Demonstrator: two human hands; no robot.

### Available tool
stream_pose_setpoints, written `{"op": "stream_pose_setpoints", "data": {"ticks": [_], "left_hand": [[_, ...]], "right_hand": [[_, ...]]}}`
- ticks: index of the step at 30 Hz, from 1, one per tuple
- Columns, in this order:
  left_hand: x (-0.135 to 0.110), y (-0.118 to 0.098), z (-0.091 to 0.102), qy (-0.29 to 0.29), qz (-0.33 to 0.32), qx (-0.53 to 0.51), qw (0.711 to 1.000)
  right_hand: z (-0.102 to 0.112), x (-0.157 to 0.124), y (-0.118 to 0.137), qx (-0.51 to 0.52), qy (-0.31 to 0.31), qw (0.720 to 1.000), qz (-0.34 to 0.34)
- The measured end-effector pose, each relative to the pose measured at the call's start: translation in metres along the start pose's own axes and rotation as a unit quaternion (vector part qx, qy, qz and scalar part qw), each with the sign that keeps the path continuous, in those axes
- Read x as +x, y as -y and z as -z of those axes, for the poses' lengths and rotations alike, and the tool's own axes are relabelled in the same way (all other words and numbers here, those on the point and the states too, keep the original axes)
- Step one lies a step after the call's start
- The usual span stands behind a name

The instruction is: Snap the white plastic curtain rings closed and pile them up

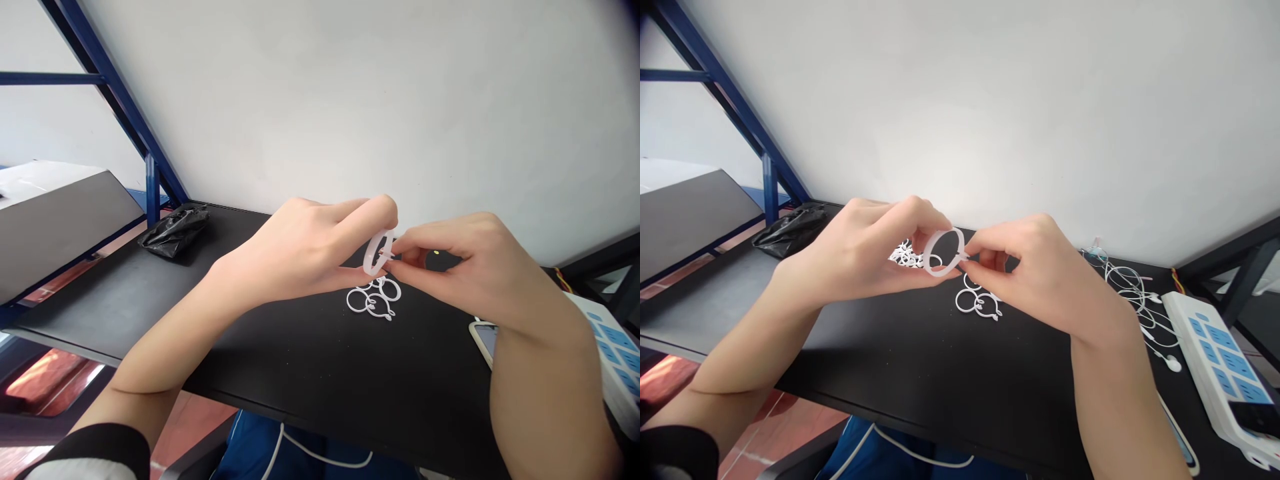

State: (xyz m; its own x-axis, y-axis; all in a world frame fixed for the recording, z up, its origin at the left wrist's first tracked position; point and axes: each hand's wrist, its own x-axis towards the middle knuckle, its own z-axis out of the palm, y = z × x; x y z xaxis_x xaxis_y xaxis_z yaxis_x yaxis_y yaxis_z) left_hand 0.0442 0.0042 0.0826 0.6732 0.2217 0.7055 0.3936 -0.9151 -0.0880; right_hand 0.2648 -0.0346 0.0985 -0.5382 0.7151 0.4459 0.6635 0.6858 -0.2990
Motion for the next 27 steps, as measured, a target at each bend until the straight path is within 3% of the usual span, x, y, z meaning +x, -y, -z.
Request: {"op": "stream_pose_setpoints", "data": {"ticks": [7, 15, 27], "left_hand": [[0.000, -0.001, -0.002, 0.018, 0.001, 0.003, 1.000], [0.001, -0.005, -0.009, -0.009, -0.051, -0.009, 0.999], [0.002, -0.003, -0.010, -0.040, -0.062, -0.019, 0.997]], "right_hand": [[0.001, 0.001, 0.002, -0.031, -0.017, 0.999, 0.029], [0.010, -0.003, 0.018, -0.062, -0.029, 0.997, 0.032], [0.011, -0.006, 0.025, -0.075, -0.035, 0.996, 0.027]]}}
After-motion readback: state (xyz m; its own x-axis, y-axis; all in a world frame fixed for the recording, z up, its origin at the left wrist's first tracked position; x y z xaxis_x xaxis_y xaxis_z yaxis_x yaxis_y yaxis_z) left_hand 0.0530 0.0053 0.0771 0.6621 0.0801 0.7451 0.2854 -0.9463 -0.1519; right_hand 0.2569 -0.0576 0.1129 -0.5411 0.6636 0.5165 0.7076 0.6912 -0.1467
